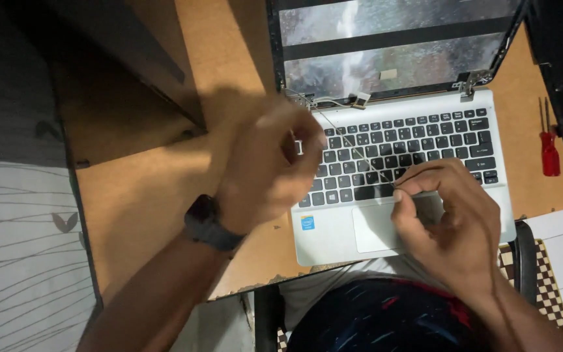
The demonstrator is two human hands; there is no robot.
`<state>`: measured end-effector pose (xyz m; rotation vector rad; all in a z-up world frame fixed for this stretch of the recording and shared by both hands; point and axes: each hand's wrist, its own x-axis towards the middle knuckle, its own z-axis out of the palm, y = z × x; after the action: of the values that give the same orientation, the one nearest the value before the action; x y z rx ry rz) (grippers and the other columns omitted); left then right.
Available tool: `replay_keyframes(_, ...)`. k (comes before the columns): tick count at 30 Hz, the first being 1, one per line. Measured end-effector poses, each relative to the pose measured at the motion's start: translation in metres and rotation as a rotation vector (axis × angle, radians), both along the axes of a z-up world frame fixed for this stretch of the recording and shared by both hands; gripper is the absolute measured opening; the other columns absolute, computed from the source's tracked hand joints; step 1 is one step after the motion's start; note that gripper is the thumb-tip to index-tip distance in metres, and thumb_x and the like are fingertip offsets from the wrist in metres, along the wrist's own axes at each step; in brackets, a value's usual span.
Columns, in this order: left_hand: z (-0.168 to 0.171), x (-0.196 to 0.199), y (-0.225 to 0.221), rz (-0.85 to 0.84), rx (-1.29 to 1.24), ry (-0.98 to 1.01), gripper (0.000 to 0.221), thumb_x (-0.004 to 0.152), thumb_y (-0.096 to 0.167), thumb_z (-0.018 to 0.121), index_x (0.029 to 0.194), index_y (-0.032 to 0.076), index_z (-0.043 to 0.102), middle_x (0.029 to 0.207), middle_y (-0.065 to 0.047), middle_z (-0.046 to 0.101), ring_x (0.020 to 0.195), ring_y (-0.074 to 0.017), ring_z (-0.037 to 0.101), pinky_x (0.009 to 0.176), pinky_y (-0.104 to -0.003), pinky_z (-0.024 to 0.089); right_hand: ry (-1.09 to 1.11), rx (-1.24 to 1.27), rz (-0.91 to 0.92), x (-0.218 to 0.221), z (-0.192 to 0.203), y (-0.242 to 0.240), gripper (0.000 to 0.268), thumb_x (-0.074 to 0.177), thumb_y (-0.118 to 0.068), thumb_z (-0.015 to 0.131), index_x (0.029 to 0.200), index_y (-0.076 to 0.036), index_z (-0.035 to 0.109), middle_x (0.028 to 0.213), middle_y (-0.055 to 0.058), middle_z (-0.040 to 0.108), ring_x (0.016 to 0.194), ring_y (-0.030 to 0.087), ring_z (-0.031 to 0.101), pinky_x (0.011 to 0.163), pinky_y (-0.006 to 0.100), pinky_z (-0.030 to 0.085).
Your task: Routing internal display cables and assembling the screen bezel during a laptop repair.
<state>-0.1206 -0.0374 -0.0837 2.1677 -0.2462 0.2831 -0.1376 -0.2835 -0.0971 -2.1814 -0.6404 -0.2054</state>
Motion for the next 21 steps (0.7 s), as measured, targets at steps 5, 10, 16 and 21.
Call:
replay_keyframes(5,-0.003,-0.013,-0.03,-0.116,-0.394,0.369,0.017,0.094,0.022,0.068,0.081,0.012,0.071,0.069,0.001,0.069,0.051,-0.0102,0.062,0.046,-0.024,0.046,-0.057,0.033,0.028,0.002,-0.007,0.008,0.01,0.09,0.004,0.071,0.093,0.0,0.062,0.094,0.013,0.067,0.089,0.025,0.064,0.083,0.034,0.05)
replay_keyframes(10,-0.013,-0.016,-0.036,-0.118,-0.497,0.329,0.01,0.094,0.018,0.069,0.087,0.011,0.068,0.074,-0.001,0.071,0.053,-0.0097,0.067,0.051,-0.023,0.055,-0.068,0.017,0.043,-0.002,-0.008,0.02,0.012,0.09,-0.001,0.071,0.09,-0.004,0.059,0.091,0.011,0.066,0.084,0.025,0.062,0.08,0.035,0.047)
replay_keyframes(16,-0.011,-0.014,-0.037,-0.106,-0.669,0.38,0.009,0.095,0.012,0.068,0.086,0.011,0.068,0.074,-0.003,0.069,0.06,-0.0106,0.069,0.044,-0.021,0.047,-0.005,-0.012,0.027,-0.003,-0.004,0.017,0.008,0.091,-0.006,0.069,0.09,-0.006,0.061,0.094,0.008,0.066,0.087,0.023,0.061,0.082,0.033,0.047)
replay_keyframes(21,-0.006,-0.009,-0.032,-0.03,-0.697,0.53,0.012,0.096,0.011,0.065,0.086,0.008,0.07,0.081,-0.008,0.076,0.063,-0.0148,0.076,0.042,-0.022,0.05,0.088,0.05,0.037,0.004,0.002,0.018,0.006,0.089,0.001,0.066,0.091,-0.002,0.062,0.095,0.012,0.068,0.09,0.024,0.066,0.084,0.032,0.049)
